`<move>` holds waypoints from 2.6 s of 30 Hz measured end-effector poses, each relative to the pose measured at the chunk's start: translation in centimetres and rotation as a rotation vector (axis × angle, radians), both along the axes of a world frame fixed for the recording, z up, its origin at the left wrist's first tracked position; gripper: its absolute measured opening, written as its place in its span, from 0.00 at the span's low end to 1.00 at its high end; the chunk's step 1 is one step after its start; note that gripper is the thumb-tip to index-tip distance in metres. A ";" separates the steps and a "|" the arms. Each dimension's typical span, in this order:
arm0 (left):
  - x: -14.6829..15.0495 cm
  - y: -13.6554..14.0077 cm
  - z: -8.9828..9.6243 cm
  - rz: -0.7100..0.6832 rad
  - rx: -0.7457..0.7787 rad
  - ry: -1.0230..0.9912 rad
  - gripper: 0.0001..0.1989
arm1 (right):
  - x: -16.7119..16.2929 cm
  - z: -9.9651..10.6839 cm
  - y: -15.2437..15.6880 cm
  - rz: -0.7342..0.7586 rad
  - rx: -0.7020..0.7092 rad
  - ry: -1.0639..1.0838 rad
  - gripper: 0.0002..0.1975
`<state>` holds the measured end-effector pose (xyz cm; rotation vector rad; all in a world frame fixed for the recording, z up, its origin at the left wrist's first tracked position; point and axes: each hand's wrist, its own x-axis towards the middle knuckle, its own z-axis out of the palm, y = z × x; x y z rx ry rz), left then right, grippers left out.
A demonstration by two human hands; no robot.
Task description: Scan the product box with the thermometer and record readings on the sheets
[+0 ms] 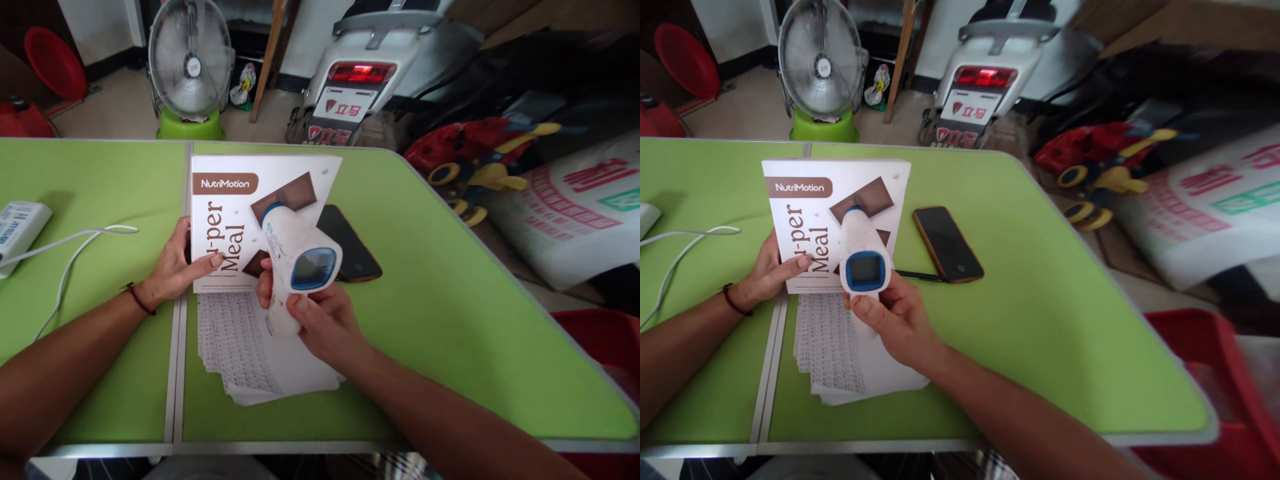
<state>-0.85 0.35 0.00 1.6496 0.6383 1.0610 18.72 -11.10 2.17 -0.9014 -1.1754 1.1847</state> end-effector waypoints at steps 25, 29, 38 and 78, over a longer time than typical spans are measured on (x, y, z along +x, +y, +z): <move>0.0 0.0 0.1 -0.011 0.016 -0.015 0.30 | -0.3 0.7 -0.2 -0.003 -0.024 0.034 0.17; 0.0 0.0 0.1 -0.018 0.009 -0.013 0.30 | -0.2 0.5 -0.3 -0.008 -0.033 0.029 0.17; 0.0 -0.4 0.3 0.044 0.023 -0.049 0.30 | 0.0 0.6 0.0 -0.026 0.006 -0.058 0.19; 0.0 0.3 0.7 0.636 0.982 0.087 0.16 | 6.2 -1.7 2.9 -0.110 0.470 -1.688 0.08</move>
